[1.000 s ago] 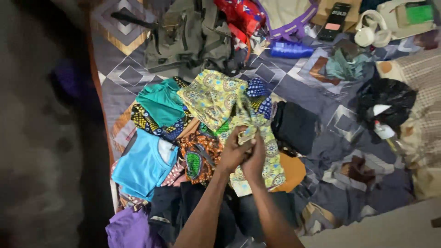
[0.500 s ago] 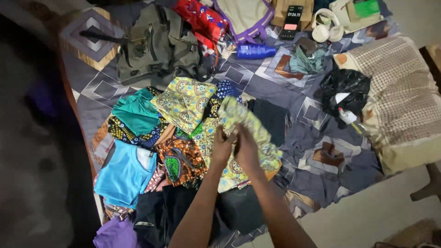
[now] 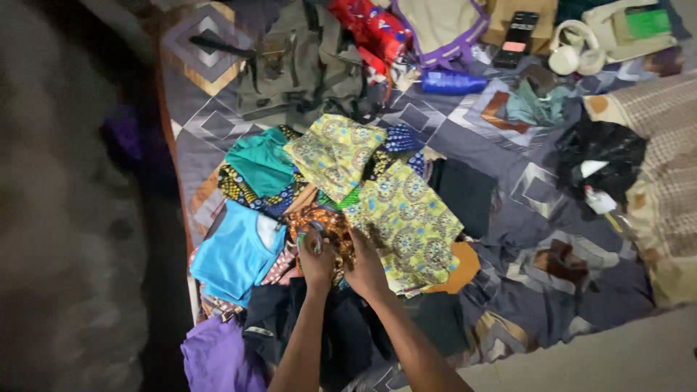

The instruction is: The recorder is sorting various items of clothing from a bed and placing them into a laundry bag.

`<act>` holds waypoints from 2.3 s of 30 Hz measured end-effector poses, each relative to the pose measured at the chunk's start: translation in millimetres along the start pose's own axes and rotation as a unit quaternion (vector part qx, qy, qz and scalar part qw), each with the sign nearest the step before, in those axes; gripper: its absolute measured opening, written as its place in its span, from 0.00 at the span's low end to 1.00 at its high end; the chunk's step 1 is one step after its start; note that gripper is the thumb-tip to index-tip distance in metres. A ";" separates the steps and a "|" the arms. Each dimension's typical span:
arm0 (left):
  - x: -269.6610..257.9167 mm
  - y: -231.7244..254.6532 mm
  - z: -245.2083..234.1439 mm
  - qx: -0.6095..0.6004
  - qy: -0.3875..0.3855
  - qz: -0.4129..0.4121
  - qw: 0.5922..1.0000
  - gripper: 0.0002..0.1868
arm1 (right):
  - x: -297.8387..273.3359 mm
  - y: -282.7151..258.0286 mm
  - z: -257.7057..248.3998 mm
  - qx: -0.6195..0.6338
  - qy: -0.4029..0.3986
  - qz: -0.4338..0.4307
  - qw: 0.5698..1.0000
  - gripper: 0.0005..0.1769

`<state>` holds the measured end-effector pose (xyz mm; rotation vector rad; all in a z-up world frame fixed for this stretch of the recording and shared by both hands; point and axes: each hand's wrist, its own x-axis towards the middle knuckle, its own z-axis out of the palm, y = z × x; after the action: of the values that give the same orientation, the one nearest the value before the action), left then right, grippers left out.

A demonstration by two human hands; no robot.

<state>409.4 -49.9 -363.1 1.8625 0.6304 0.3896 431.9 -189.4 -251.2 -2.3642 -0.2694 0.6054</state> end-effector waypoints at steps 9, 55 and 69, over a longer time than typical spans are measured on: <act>5.9 -15.2 13.3 -0.111 -0.019 -0.208 0.972 0.25 | 16.2 -18.0 38.3 0.033 0.032 0.006 0.999 0.42; 2.9 213.0 -262.4 -0.231 -0.251 -0.108 0.934 0.21 | -58.9 -2.5 -34.3 0.713 -0.064 -0.007 0.698 0.39; -99.0 246.5 -244.5 -0.397 -0.027 -0.156 0.904 0.24 | -80.5 -93.5 -121.1 0.648 -0.138 -0.039 0.748 0.39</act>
<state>256.0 7.5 -41.4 0.9696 0.5985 0.3141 418.3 -214.8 -80.7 -0.8990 -0.0184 0.7468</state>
